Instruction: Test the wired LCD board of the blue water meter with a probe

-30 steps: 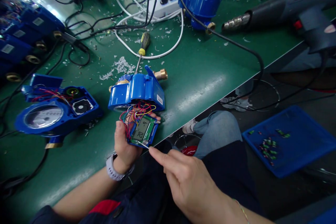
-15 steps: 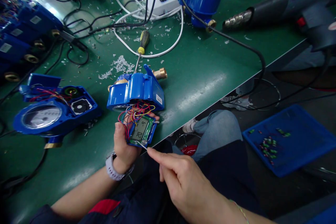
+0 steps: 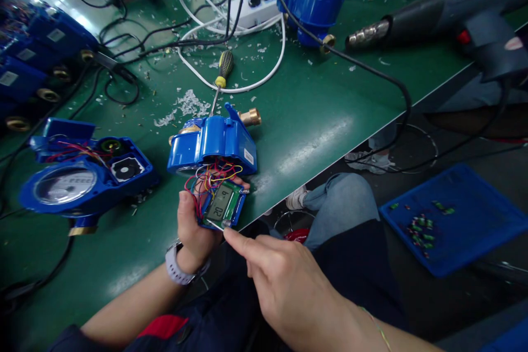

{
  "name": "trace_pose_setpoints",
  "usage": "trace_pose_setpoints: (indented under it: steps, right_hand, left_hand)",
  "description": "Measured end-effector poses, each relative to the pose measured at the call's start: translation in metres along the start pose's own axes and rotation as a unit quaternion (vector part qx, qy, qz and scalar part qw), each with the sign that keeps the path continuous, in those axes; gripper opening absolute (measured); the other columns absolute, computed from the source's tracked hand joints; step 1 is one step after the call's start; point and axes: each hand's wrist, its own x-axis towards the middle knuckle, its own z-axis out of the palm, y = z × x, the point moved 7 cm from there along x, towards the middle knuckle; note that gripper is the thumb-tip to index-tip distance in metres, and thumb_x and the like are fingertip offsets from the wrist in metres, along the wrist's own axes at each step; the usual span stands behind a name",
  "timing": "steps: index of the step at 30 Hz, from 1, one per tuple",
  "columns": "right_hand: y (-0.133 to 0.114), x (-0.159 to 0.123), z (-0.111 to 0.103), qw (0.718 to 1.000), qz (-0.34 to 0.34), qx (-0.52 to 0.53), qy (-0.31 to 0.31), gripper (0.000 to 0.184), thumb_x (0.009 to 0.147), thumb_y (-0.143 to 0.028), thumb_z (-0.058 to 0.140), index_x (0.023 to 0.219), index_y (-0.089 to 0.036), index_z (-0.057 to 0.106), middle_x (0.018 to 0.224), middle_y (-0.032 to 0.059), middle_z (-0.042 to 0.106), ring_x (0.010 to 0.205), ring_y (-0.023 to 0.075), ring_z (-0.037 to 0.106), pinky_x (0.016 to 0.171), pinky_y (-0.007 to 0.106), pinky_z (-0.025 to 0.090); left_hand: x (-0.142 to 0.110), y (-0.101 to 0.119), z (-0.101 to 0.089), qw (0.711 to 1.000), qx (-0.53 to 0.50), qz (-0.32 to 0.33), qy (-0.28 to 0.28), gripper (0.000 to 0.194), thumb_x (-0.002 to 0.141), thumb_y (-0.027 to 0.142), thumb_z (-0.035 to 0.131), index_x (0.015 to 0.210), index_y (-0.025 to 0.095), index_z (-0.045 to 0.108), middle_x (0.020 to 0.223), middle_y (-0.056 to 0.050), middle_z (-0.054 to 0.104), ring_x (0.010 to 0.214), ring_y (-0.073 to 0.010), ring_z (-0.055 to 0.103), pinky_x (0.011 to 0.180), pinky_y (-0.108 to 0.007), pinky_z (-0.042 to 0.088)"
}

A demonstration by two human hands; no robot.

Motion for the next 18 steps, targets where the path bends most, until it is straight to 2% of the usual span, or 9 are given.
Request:
trace_pose_setpoints:
  steps: [4,8,13,15,18]
  right_hand:
    - [-0.003,-0.006,-0.004,1.000,-0.017,0.002,-0.004,0.050,0.092,-0.009,0.033,0.136,-0.013,0.055,0.078,0.0042,0.060,0.066,0.0128,0.057,0.060,0.024,0.046]
    - [0.001,-0.012,-0.005,0.999,0.008,0.036,-0.018,0.047,0.093,-0.009,0.038,0.135,-0.018,0.057,0.078,0.0023,0.061,0.066,0.0111,0.058,0.062,0.021,0.047]
    - [0.001,-0.013,-0.008,0.999,0.022,0.041,0.000,0.045,0.095,-0.011,0.043,0.137,-0.023,0.054,0.092,0.0011,0.065,0.079,0.0092,0.061,0.075,0.017,0.048]
    - [-0.001,-0.013,-0.012,0.999,0.021,0.040,0.016,0.042,0.096,-0.013,0.044,0.136,-0.026,0.054,0.089,-0.0006,0.064,0.078,0.0085,0.060,0.077,0.017,0.048]
    - [0.001,-0.013,-0.026,0.993,0.029,0.082,0.078,0.037,0.097,-0.014,0.044,0.131,-0.027,0.052,0.080,-0.0025,0.060,0.066,0.0072,0.057,0.064,0.014,0.048]
  left_hand:
    - [0.002,0.000,0.003,0.999,-0.031,-0.032,-0.001,0.056,0.092,0.063,0.038,0.104,0.017,0.068,0.098,-0.011,0.069,0.105,-0.0275,0.065,0.095,-0.045,0.052]
    - [0.002,-0.001,0.001,0.998,-0.034,-0.048,0.000,0.057,0.091,0.064,0.039,0.101,0.017,0.068,0.098,-0.012,0.070,0.105,-0.0286,0.065,0.095,-0.045,0.052]
    - [0.003,0.001,0.002,0.997,-0.059,-0.048,-0.009,0.058,0.091,0.065,0.041,0.102,0.014,0.068,0.097,-0.012,0.070,0.097,-0.0274,0.068,0.090,-0.045,0.055]
    - [0.004,0.002,0.004,0.996,-0.071,-0.058,-0.015,0.059,0.090,0.065,0.041,0.102,0.014,0.069,0.096,-0.012,0.071,0.093,-0.0263,0.069,0.088,-0.043,0.056]
    - [0.005,0.003,0.006,0.993,-0.085,-0.077,-0.021,0.062,0.089,0.067,0.042,0.100,0.013,0.070,0.096,-0.012,0.071,0.089,-0.0256,0.070,0.085,-0.041,0.057]
